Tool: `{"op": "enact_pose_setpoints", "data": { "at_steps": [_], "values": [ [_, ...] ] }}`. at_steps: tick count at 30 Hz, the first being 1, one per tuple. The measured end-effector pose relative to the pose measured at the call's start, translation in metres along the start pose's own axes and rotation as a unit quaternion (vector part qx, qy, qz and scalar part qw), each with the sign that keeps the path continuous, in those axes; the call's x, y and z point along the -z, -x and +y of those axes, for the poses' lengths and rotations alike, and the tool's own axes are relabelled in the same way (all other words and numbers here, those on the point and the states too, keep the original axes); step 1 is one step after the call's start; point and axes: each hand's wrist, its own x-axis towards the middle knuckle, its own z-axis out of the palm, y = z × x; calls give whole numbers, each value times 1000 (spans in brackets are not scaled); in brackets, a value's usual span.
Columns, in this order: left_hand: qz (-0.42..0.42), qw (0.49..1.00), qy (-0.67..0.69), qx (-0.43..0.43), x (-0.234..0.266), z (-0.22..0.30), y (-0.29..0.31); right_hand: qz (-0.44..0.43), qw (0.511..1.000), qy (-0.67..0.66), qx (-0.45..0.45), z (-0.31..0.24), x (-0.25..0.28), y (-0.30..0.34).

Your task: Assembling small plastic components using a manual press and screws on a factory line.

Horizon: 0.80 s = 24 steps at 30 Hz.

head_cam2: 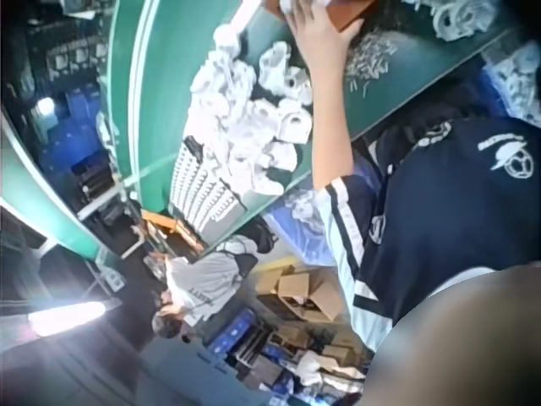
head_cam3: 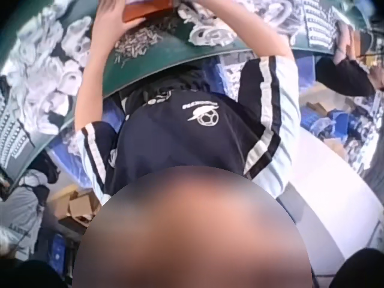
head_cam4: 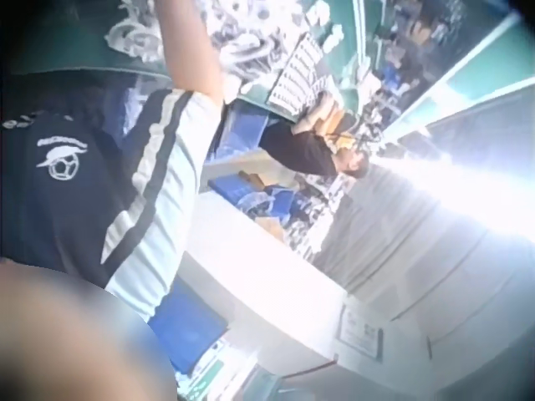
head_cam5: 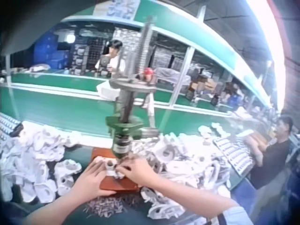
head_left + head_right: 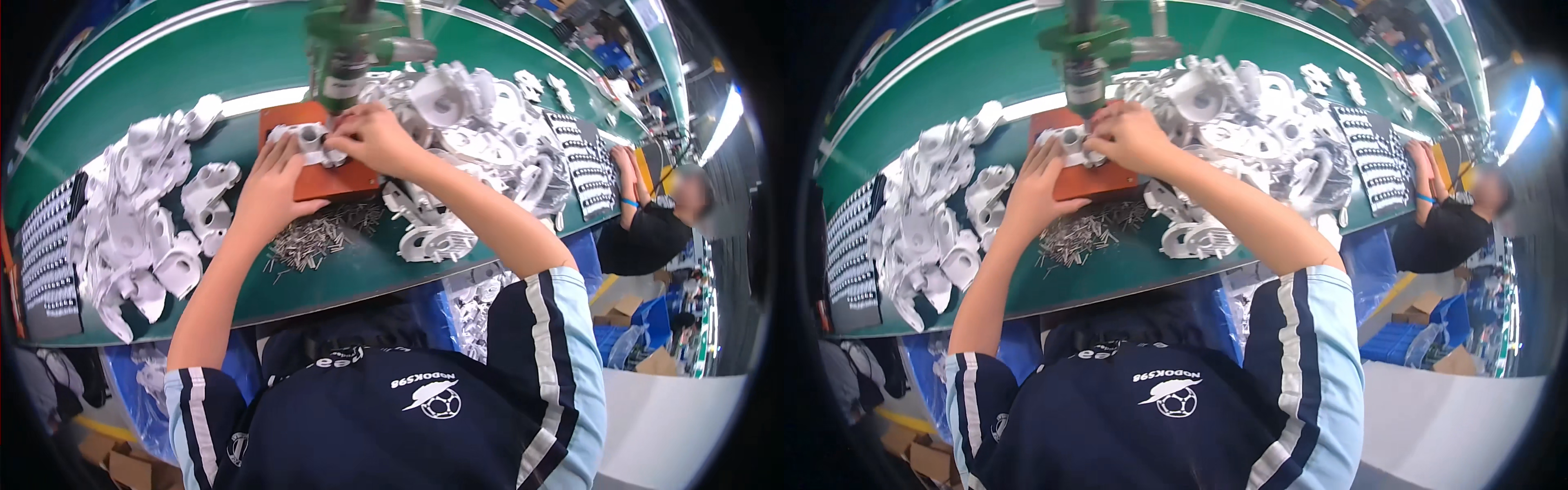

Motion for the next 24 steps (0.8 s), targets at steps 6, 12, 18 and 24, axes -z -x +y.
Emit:
{"op": "enact_pose_setpoints", "data": {
  "at_steps": [6, 12, 18, 24],
  "values": [
    [-46, 998, -22, 35, 3, 4, -3, -13, 984, 179, 16, -39, 2, 30],
    [-146, 986, -47, 69, 18, 6, -7, -149, 988, -20, 24, -36, 139, 73],
    [-342, 934, -34, 99, 47, 13, -21, 35, 917, 77, -390, 209, 364, 110],
    [-491, 822, -10, 289, 62, 35, -55, 136, 782, 366, -485, 461, 419, 181]
  ]
}}
